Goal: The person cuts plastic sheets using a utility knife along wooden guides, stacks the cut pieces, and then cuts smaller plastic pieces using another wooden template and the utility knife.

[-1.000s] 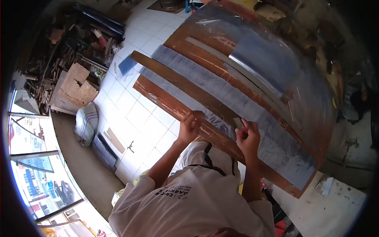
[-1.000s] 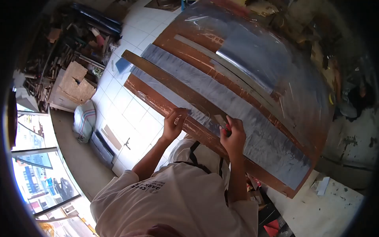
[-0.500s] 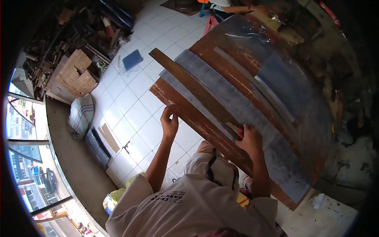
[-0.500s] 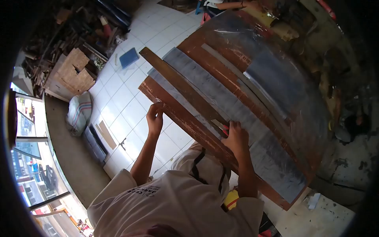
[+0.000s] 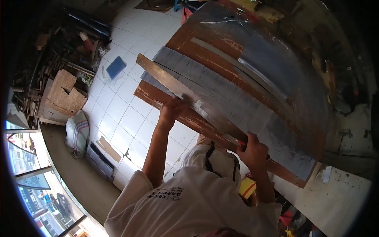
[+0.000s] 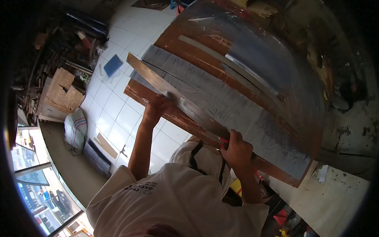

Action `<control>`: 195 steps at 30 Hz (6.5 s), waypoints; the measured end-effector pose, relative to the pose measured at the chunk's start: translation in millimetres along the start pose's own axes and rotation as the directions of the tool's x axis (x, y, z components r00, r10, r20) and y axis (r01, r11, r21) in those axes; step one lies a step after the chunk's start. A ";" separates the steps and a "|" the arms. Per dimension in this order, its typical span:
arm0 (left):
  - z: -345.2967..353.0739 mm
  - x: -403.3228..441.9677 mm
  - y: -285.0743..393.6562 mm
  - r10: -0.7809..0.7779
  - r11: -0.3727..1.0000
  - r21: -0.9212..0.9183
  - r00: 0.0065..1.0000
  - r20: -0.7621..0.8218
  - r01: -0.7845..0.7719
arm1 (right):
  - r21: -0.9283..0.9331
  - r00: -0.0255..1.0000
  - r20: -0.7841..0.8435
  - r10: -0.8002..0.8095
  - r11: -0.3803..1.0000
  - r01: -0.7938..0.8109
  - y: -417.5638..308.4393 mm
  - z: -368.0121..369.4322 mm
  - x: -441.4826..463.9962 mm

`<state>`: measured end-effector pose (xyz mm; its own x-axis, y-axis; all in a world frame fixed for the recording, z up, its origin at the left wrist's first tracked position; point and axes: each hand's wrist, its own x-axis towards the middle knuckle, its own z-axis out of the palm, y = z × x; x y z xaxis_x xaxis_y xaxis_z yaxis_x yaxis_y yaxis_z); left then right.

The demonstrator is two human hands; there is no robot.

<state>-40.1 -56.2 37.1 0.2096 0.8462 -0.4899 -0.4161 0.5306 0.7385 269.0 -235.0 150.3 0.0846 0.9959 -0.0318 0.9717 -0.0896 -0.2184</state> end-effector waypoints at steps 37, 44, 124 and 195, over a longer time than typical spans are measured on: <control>148.9 -19.6 -104.7 -0.287 0.938 0.051 0.685 0.670 0.344 | 0.115 0.668 -0.337 0.664 0.733 -0.670 111.8 -18.8 -237.3; 155.7 -23.4 -107.6 -0.160 0.965 -0.063 0.762 0.627 0.255 | 0.116 0.790 -0.333 0.514 0.854 -0.507 174.1 -28.5 -202.9; 250.0 -75.9 -193.5 0.513 0.029 0.994 0.852 -0.103 0.102 | -0.119 0.980 0.069 0.185 0.977 -0.176 430.2 -47.0 -175.0; 338.0 -78.9 -294.2 0.559 -0.154 0.968 0.791 0.249 -0.196 | 0.317 0.983 -0.075 -0.168 0.931 0.183 396.2 25.8 -124.0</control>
<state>364.8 -262.5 15.1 0.1536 0.9780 0.1411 0.8800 -0.2003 0.4307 637.8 -394.3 42.7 -0.0633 0.9949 0.0788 0.8501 0.0952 -0.5180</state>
